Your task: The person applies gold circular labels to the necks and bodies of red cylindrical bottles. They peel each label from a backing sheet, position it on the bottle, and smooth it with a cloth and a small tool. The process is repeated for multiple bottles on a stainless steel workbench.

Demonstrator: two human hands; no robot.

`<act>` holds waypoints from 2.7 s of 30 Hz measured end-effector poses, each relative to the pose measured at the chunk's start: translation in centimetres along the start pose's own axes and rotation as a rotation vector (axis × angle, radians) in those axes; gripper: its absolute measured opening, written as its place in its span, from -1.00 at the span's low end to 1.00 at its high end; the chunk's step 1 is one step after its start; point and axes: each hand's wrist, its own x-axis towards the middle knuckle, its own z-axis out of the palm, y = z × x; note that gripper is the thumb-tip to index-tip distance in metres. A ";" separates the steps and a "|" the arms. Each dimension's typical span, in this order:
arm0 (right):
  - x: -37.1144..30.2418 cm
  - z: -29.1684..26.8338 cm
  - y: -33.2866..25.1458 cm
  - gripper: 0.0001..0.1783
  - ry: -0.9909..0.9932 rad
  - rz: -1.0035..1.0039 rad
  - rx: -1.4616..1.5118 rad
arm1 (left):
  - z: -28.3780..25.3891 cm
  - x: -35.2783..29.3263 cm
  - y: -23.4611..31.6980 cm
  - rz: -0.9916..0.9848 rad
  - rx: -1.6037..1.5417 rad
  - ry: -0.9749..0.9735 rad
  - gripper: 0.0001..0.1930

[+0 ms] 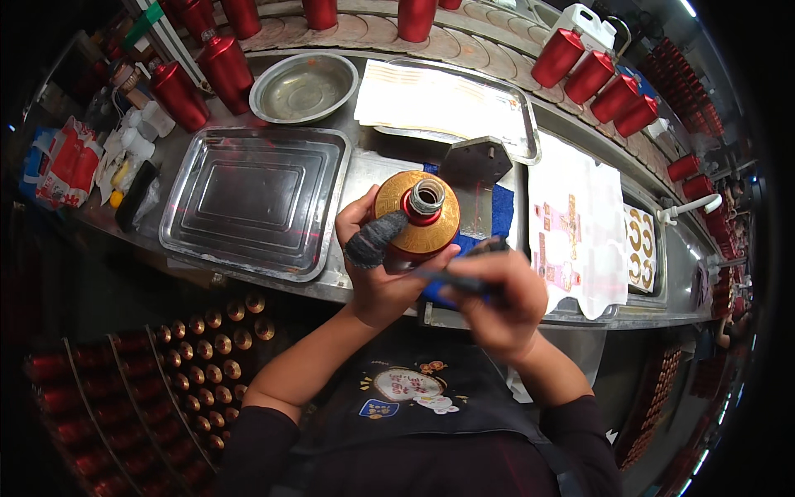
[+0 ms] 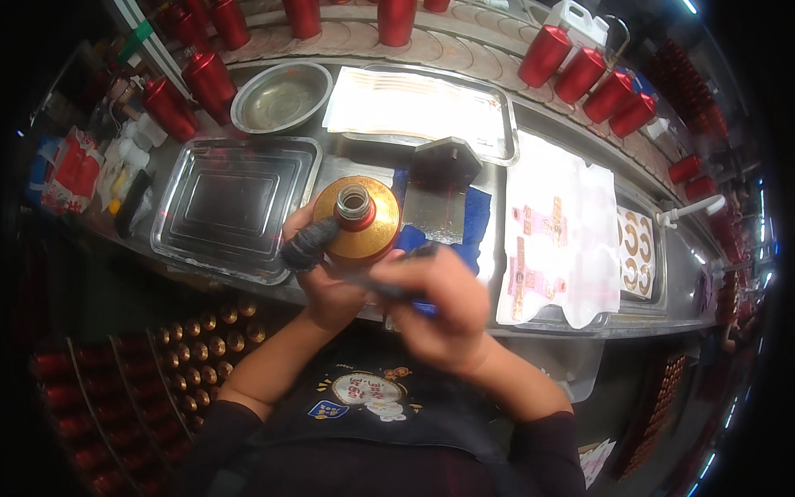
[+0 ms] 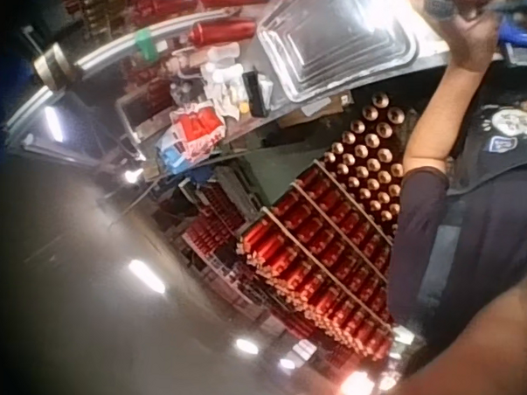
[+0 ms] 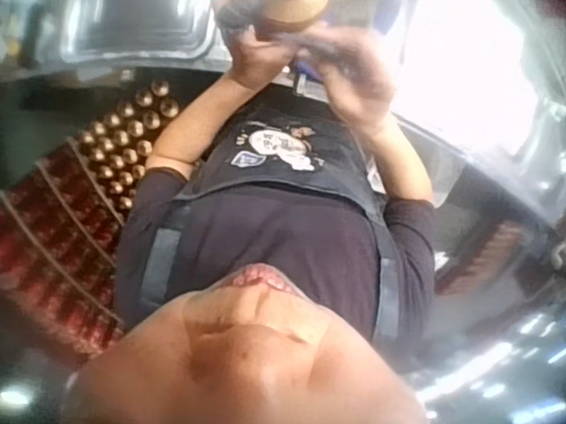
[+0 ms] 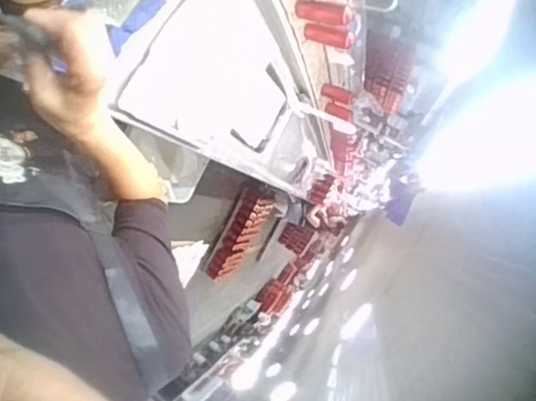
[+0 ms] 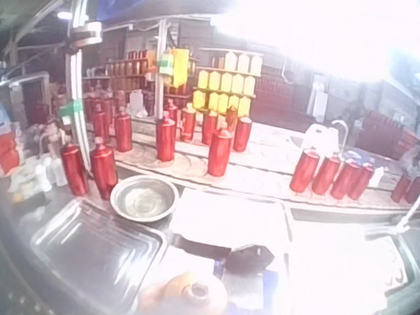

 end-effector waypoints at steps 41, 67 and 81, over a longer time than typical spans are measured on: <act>7.8 -1.4 4.5 -0.77 -0.154 0.422 0.113 | -5.3 3.8 1.5 -0.266 -0.229 -0.509 0.05; -0.6 -2.1 -0.2 -0.76 -0.010 0.200 0.167 | -3.8 3.6 0.9 0.075 0.208 -0.399 -0.01; -9.0 -7.1 3.5 -0.05 -0.041 0.693 -0.060 | 6.8 5.5 1.0 -0.813 -0.117 -0.675 -0.07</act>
